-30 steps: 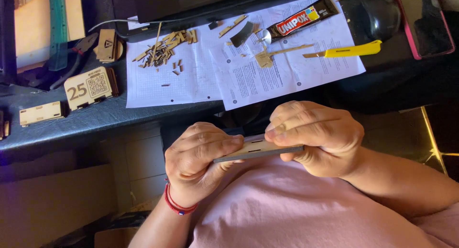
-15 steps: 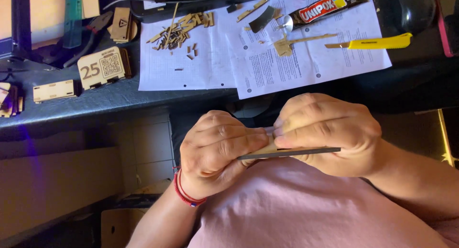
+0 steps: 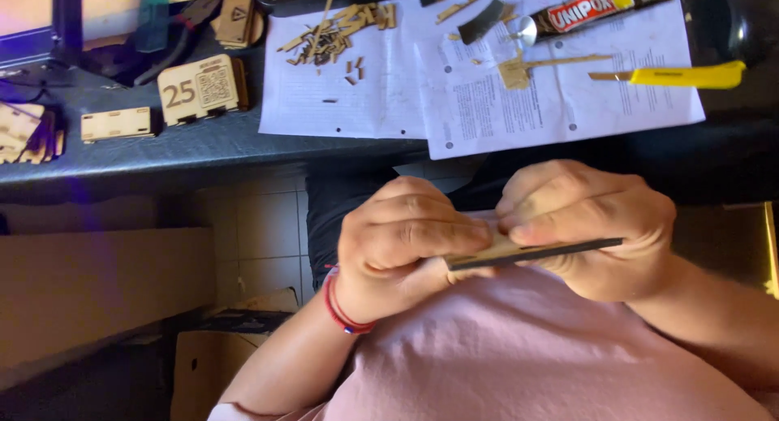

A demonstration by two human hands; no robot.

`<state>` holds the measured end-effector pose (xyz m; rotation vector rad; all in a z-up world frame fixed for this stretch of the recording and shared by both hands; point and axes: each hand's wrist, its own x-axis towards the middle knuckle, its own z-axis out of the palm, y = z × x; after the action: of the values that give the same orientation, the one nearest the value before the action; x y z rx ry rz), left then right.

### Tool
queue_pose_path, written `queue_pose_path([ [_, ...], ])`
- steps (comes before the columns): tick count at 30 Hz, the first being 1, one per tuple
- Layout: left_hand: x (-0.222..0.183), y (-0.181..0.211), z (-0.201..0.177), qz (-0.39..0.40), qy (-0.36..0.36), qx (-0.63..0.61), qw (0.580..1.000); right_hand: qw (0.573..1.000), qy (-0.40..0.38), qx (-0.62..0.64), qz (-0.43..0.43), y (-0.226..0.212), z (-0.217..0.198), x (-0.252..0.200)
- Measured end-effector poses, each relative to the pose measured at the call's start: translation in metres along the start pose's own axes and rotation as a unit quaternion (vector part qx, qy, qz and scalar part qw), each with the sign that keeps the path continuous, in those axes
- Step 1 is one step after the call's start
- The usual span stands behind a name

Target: Assembling small laser-cut wooden boxes by applying glue to joints and pressing pieces together.

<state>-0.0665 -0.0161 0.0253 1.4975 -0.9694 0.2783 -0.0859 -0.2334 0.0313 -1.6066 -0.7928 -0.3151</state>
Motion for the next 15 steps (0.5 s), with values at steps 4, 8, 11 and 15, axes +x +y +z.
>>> queue_pose_path([
  [4,-0.003,0.0,0.011,-0.013,0.052,-0.048,0.997,0.997,0.003,0.076,0.028,0.024,0.002,-0.015],
  [8,0.003,0.004,0.011,-0.056,0.031,-0.076,0.995,0.98,-0.052,0.149,0.119,0.023,0.005,-0.008],
  [11,0.001,0.0,0.006,-0.109,-0.046,-0.14,0.983,0.928,-0.072,0.289,0.225,0.023,0.003,-0.011],
  [15,0.005,-0.001,0.005,-0.128,-0.07,-0.113,0.983,0.863,-0.082,0.388,0.312,0.032,0.002,-0.021],
])
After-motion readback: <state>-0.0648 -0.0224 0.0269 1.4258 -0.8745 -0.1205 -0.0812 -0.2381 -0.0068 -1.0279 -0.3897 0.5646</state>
